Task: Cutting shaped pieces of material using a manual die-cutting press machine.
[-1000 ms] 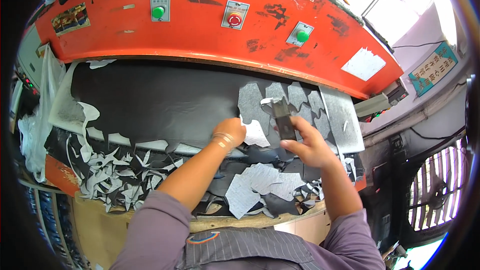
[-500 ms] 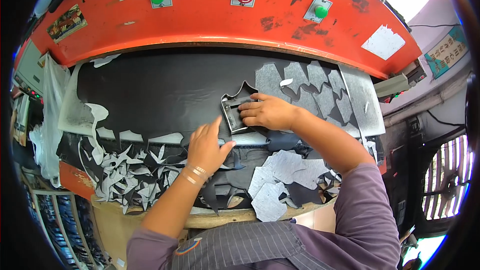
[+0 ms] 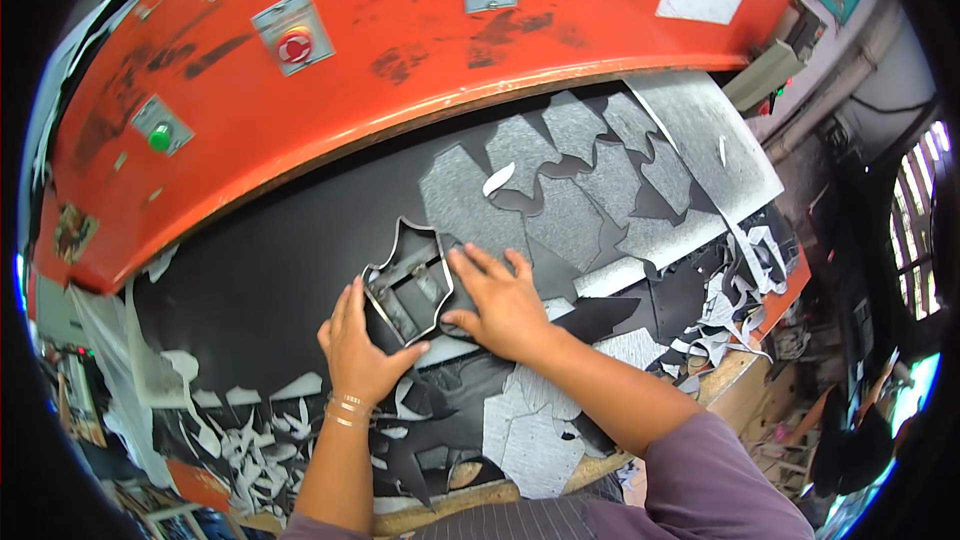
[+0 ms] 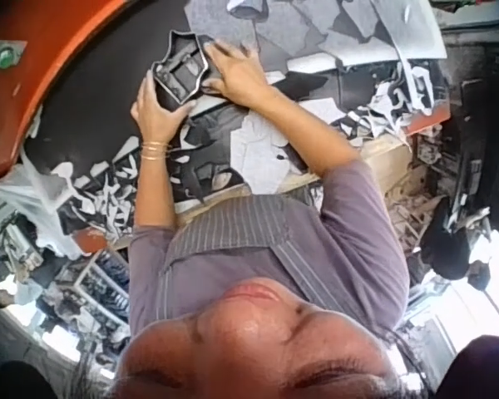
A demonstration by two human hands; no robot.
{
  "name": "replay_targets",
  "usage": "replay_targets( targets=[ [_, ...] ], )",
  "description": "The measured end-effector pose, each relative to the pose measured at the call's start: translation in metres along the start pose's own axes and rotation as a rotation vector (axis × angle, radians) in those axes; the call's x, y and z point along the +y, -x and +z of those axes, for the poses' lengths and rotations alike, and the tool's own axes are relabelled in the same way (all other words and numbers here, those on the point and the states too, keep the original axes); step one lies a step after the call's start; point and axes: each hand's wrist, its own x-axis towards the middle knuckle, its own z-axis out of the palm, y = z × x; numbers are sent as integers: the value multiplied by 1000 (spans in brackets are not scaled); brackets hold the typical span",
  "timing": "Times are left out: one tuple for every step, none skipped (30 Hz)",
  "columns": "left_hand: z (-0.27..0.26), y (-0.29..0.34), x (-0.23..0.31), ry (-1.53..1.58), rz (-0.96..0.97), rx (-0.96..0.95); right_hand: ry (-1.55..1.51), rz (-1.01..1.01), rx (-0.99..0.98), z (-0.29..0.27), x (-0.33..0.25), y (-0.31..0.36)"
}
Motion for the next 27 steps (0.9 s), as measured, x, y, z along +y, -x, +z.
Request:
replay_targets(
  targets=[
    [0, -1, 1, -2, 8, -11, -5, -25, 11, 1, 4, -1],
    [1, -4, 2, -19, 14, -14, -16, -35, 13, 0, 7, -1],
    [2, -6, 3, -24, 16, -20, -23, -35, 2, -1, 10, -2],
    [1, -9, 4, -30, 14, -28, -31, -37, -12, -2, 13, -3],
    [1, -11, 8, -36, -33, -57, -33, -65, 37, -1, 18, -5],
    [5, -12, 7, -30, -44, -50, -42, -50, 43, -1, 21, -5],
    [7, -13, 6, 5, -70, -43, -61, -73, 42, -4, 23, -7],
    [10, -13, 6, 40, -98, -35, -80, -96, 39, -5, 24, -8],
    [10, -14, 6, 27, -109, -55, -95, -101, 33, -6, 27, -8],
    [9, -15, 6, 18, -106, -61, -104, -96, 36, -6, 28, -9],
    [8, -16, 5, 5, -106, -58, -100, -105, 30, -6, 28, -10],
    [8, -17, 5, -8, -109, -54, -96, -116, 23, -7, 27, -12],
    [12, -17, 10, 133, -154, 1, -112, -110, -17, -12, 28, -13],
    [11, -19, 9, 130, -164, 3, -117, -116, -24, -14, 27, -13],
    [10, -19, 6, 66, -118, -19, -101, -109, -25, -15, 26, -14],
    [10, -19, 4, 3, -73, -38, -82, -104, -27, -15, 26, -14],
    [11, -19, 2, 13, -68, -39, -86, -97, -18, -14, 25, -14],
    [8, -21, 3, 15, -83, -31, -86, -110, -28, -12, 24, -15],
    [4, -25, 5, -35, -51, -62, -77, -93, -9, -9, 22, -15],
    [1, -26, 6, -86, -19, -92, -67, -77, 9, -7, 20, -14],
    [1, -24, 4, -110, 0, -89, -52, -77, 13, -7, 18, -13],
    [1, -23, 3, -106, -12, -79, -48, -90, 6, -7, 16, -12],
    [1, -21, 1, -96, -8, -85, -44, -89, 18, -7, 15, -11],
    [0, -20, 1, -86, -2, -90, -41, -87, 31, -6, 14, -11],
    [0, -21, 2, -67, -12, -78, -24, -99, 35, -6, 14, -11],
    [-1, -18, 1, -59, -15, -72, -15, -105, 32, -6, 12, -11],
    [-1, -16, 0, -47, -28, -66, -21, -92, -1, -6, 10, -10]
  ],
)
